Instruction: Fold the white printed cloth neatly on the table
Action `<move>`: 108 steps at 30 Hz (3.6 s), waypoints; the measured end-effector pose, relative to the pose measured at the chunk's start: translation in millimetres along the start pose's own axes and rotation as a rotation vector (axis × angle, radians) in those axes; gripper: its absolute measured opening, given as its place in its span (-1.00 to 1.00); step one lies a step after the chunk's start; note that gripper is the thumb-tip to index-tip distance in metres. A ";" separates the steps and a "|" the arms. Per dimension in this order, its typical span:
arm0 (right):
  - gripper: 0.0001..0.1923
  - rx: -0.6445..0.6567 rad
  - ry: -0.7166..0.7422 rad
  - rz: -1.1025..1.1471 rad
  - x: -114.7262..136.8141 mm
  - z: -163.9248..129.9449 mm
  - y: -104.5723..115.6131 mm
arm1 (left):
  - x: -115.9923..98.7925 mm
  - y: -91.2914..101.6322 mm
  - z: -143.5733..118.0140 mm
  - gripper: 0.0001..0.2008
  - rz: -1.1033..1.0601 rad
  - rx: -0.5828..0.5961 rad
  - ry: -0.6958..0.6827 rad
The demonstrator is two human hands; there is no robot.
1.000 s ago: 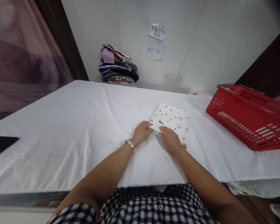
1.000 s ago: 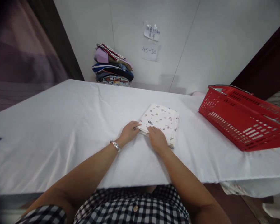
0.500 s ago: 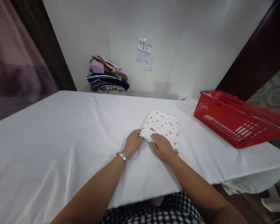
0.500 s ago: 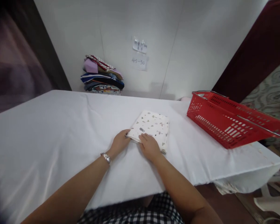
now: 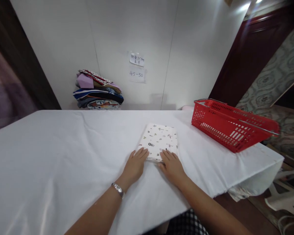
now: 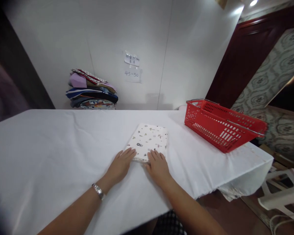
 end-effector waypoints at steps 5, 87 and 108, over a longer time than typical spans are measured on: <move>-0.47 0.038 0.006 0.024 -23.5 -18.0 5.6 | 0.4 0.3 -0.6 -0.50 -0.037 -0.002 0.021; -0.65 0.089 -0.682 0.255 -172.7 132.1 -17.7 | 6.8 -7.2 1.6 -0.55 -0.116 -0.056 -0.024; -0.27 -0.046 -0.547 0.797 -119.5 39.2 -21.6 | 2.5 9.3 2.1 -0.80 -0.193 -0.121 0.235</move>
Point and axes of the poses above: each hand's wrist, its own z-axis towards the middle knuckle, its own y-axis out of the back of the hand, x = y × z, the point moved 3 cm from there along z, towards the middle knuckle, and after that the axes turned 1 degree about x, right-handed, at the moved point
